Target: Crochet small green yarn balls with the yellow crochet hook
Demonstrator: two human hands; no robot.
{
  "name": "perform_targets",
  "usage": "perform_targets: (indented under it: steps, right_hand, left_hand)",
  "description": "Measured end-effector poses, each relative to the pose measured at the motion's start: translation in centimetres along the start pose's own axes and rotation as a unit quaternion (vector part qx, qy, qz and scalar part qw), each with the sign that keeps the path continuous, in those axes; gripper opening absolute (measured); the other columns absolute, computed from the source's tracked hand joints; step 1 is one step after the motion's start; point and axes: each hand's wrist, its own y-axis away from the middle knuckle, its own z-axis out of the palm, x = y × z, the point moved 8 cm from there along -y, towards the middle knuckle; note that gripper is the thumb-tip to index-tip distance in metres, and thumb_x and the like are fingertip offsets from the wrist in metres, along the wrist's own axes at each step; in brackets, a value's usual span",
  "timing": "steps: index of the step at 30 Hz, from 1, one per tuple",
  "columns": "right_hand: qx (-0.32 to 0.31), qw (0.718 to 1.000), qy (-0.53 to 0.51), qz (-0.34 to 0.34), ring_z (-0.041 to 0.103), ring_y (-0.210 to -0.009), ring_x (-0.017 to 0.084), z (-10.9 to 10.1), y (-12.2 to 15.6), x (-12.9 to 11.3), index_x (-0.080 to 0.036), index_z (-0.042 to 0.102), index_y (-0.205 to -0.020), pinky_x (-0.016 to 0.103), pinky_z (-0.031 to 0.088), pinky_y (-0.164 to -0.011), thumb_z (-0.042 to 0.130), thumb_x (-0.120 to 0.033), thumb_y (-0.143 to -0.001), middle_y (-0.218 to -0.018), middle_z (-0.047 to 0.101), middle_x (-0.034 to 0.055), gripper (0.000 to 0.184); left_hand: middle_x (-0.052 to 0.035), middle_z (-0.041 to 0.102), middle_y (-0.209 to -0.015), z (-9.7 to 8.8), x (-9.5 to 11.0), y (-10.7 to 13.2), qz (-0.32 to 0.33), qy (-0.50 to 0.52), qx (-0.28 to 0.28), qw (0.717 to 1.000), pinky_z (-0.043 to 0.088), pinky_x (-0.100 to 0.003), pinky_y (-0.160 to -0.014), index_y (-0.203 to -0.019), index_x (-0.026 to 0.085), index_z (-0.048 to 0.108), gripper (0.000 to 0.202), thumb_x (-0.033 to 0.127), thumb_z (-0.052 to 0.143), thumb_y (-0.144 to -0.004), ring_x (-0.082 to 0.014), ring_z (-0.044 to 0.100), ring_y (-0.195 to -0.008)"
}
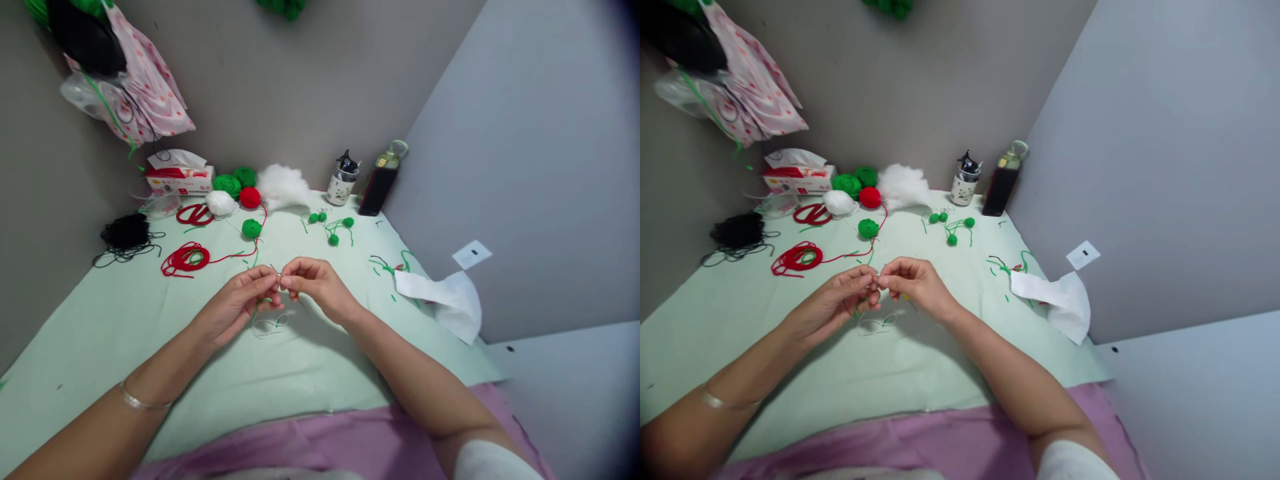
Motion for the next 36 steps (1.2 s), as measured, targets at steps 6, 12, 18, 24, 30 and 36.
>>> perform_targets:
  steps: [6, 12, 18, 24, 30, 36]
  right_hand:
    - [-0.002, 0.992, 0.120, -0.042, 0.056, -0.063, 0.011, -1.0, 0.0, -1.1, -0.018, 0.071, -0.087, 0.026, 0.049, -0.063, 0.076, -0.049, -0.086, -0.077, 0.070, 0.0006, 0.031]
    - [0.066, 0.844, 0.530, -0.055, 0.063, -0.086, 0.016, -4.0, -0.9, -1.1, -0.018, 0.068, -0.110, 0.029, 0.046, -0.077, 0.054, -0.022, -0.100, -0.103, 0.071, 0.0073, 0.017]
    - [-0.003, 0.786, 0.618, -0.017, 0.059, -0.095, 0.023, -3.8, -1.2, 1.2, -0.016, 0.071, -0.098, 0.031, 0.039, -0.073, 0.063, -0.011, -0.092, -0.100, 0.066, 0.0116, 0.011]
    - [0.007, 0.805, 0.592, -0.042, 0.057, -0.079, 0.015, -3.3, -0.8, -0.6, -0.016, 0.067, -0.114, 0.031, 0.043, -0.075, 0.056, -0.020, -0.097, -0.109, 0.062, 0.0091, 0.022]
    - [-0.018, 0.948, 0.311, -0.061, 0.054, -0.077, 0.013, -2.3, 0.4, -3.3, -0.016, 0.067, -0.118, 0.029, 0.044, -0.071, 0.052, -0.032, -0.099, -0.098, 0.068, 0.0049, 0.029]
    - [-0.071, 0.974, 0.211, -0.036, 0.046, -0.066, 0.011, -0.7, 1.3, -3.5, -0.017, 0.072, -0.117, 0.025, 0.034, -0.057, 0.060, -0.049, -0.098, -0.073, 0.056, -0.0021, 0.040]
  left_hand:
    - [0.0010, 0.069, -0.077, 0.3, -0.2, 0.1, -0.024, 0.025, -0.014, 0.999, 0.060, -0.020, -0.065, -0.085, 0.017, 0.068, 0.020, 0.029, 0.084, -0.083, -0.0111, 0.071, -0.064]
    - [-0.0025, 0.074, -0.087, -1.3, 0.8, -0.3, 0.016, 0.049, 0.039, 0.998, 0.063, -0.020, -0.072, -0.085, 0.016, 0.071, 0.016, 0.027, 0.083, -0.085, -0.0123, 0.074, -0.074]
    - [-0.0041, 0.074, -0.088, -1.6, 1.5, -0.3, 0.041, 0.038, 0.043, 0.998, 0.062, -0.021, -0.071, -0.086, 0.014, 0.073, 0.022, 0.034, 0.082, -0.087, -0.0132, 0.073, -0.074]
    - [-0.0029, 0.074, -0.085, -1.6, 2.0, 0.0, 0.061, 0.013, 0.068, 0.996, 0.059, -0.018, -0.068, -0.083, 0.014, 0.072, 0.020, 0.029, 0.086, -0.082, -0.0118, 0.073, -0.073]
    - [0.0006, 0.074, -0.077, -1.9, 2.4, 0.2, 0.069, 0.014, 0.087, 0.994, 0.056, -0.017, -0.063, -0.084, 0.017, 0.065, 0.028, 0.023, 0.090, -0.074, -0.0128, 0.074, -0.071]
    - [0.0022, 0.074, -0.077, -1.7, 2.6, 0.2, 0.073, 0.022, 0.075, 0.994, 0.056, -0.017, -0.063, -0.091, 0.018, 0.065, 0.029, 0.024, 0.089, -0.077, -0.0117, 0.074, -0.069]
